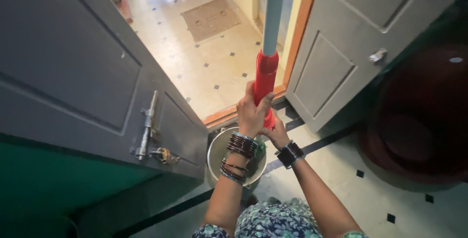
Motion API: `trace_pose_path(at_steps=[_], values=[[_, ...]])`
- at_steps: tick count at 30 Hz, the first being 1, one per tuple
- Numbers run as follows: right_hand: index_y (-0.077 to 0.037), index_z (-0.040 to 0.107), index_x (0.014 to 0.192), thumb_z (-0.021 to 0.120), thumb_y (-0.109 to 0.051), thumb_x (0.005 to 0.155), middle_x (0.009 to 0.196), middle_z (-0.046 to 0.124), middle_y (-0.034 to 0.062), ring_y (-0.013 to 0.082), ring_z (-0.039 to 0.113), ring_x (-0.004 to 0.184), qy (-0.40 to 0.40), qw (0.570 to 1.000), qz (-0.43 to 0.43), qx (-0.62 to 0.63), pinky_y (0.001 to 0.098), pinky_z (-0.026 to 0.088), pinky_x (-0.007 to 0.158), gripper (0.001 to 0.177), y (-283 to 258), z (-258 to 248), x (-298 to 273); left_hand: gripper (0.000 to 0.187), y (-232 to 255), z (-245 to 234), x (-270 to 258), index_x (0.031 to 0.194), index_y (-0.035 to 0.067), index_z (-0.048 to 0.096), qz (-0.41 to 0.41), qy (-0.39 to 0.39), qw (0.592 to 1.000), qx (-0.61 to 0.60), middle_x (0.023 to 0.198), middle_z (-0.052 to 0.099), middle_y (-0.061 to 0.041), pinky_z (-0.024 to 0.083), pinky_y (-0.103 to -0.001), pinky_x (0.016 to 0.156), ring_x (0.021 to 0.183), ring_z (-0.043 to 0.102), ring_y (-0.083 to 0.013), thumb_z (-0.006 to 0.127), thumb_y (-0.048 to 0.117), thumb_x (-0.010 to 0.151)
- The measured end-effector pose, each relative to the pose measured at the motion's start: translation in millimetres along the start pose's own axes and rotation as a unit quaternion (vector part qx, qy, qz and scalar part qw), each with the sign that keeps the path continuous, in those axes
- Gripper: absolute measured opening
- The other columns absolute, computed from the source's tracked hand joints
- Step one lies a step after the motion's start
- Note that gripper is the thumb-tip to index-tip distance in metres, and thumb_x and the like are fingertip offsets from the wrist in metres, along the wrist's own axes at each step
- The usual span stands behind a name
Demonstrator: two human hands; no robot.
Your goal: The person mops a tiled floor using a string mop and a metal bucket of water. They repeatedly dip the mop into the bucket, wring it out, and scrub the floor in a room with green walls and a decorative tile pattern.
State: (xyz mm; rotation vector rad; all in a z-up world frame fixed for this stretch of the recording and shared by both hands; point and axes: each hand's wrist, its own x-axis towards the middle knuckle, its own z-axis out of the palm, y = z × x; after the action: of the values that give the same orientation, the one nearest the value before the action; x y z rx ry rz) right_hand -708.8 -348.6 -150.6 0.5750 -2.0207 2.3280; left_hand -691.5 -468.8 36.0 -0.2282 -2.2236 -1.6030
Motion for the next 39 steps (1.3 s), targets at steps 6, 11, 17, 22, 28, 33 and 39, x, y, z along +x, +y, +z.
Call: trace_pose_path(at_steps=[6,11,17,22,28,33,39], values=[[0.0,0.045,0.146,0.083,-0.031,0.083,0.135,0.063,0.0119,0.0174,0.061,0.124,-0.052,0.998,0.019,-0.001,0.0349,0.05,0.105,0.079,37,33,28,0.048,-56,-40,12,0.123,0.01,0.059,-0.013,0.009,1.0,0.015,0.086,0.075,-0.013,0.057,-0.039,0.069,0.079,0.077,-0.0285,0.073,0.043,0.091],[-0.008,0.052,0.14,0.081,-0.021,0.082,0.136,0.064,0.0127,0.0222,0.065,0.12,-0.038,0.987,0.104,-0.121,0.0362,0.054,0.1,0.066,98,41,45,0.049,-147,-47,-11,0.122,0.01,0.06,-0.078,-0.016,0.995,0.053,0.094,0.076,-0.016,0.058,-0.042,0.077,0.088,0.076,-0.0307,0.075,0.043,0.088],[-0.013,0.061,0.129,0.075,-0.017,0.083,0.114,0.075,0.012,0.0263,0.074,0.108,-0.063,0.963,0.102,-0.242,0.0359,0.058,0.091,0.048,148,52,50,0.045,-251,-24,-51,0.121,0.016,0.064,-0.203,-0.03,0.973,0.109,0.099,0.077,-0.014,0.058,-0.044,0.081,0.095,0.075,-0.0333,0.077,0.039,0.084],[-0.014,0.063,0.126,0.072,-0.018,0.086,0.11,0.075,0.0162,0.0345,0.071,0.106,-0.087,0.941,0.144,-0.292,0.0428,0.056,0.089,0.041,200,56,48,0.043,-313,-2,-64,0.124,0.019,0.067,-0.262,-0.011,0.955,0.14,0.1,0.078,-0.015,0.057,-0.046,0.084,0.098,0.074,-0.0362,0.077,0.032,0.083],[-0.015,0.058,0.138,0.064,-0.017,0.089,0.114,0.069,0.0213,0.0419,0.066,0.105,-0.062,0.949,0.088,-0.298,0.0464,0.054,0.086,0.049,186,61,53,0.042,-301,-2,-47,0.128,0.021,0.066,-0.212,0.0,0.964,0.157,0.101,0.077,-0.015,0.055,-0.048,0.082,0.096,0.073,-0.0367,0.072,0.039,0.091],[-0.01,0.067,0.122,0.068,-0.02,0.09,0.109,0.073,0.0191,0.0409,0.069,0.102,0.003,0.943,-0.086,-0.321,0.047,0.055,0.085,0.033,86,69,88,0.048,-196,-29,3,0.122,0.023,0.068,-0.192,0.036,0.943,0.268,0.079,0.074,-0.013,0.055,-0.047,0.068,0.077,0.073,-0.0355,0.071,0.054,0.086],[-0.006,0.062,0.118,0.063,-0.022,0.09,0.096,0.074,0.0169,0.0362,0.074,0.091,-0.034,0.973,-0.025,-0.227,0.0434,0.058,0.076,0.032,71,76,98,0.043,-169,-43,13,0.118,0.024,0.068,-0.183,0.022,0.939,0.29,0.077,0.073,-0.012,0.054,-0.047,0.066,0.074,0.072,-0.035,0.071,0.055,0.088]])
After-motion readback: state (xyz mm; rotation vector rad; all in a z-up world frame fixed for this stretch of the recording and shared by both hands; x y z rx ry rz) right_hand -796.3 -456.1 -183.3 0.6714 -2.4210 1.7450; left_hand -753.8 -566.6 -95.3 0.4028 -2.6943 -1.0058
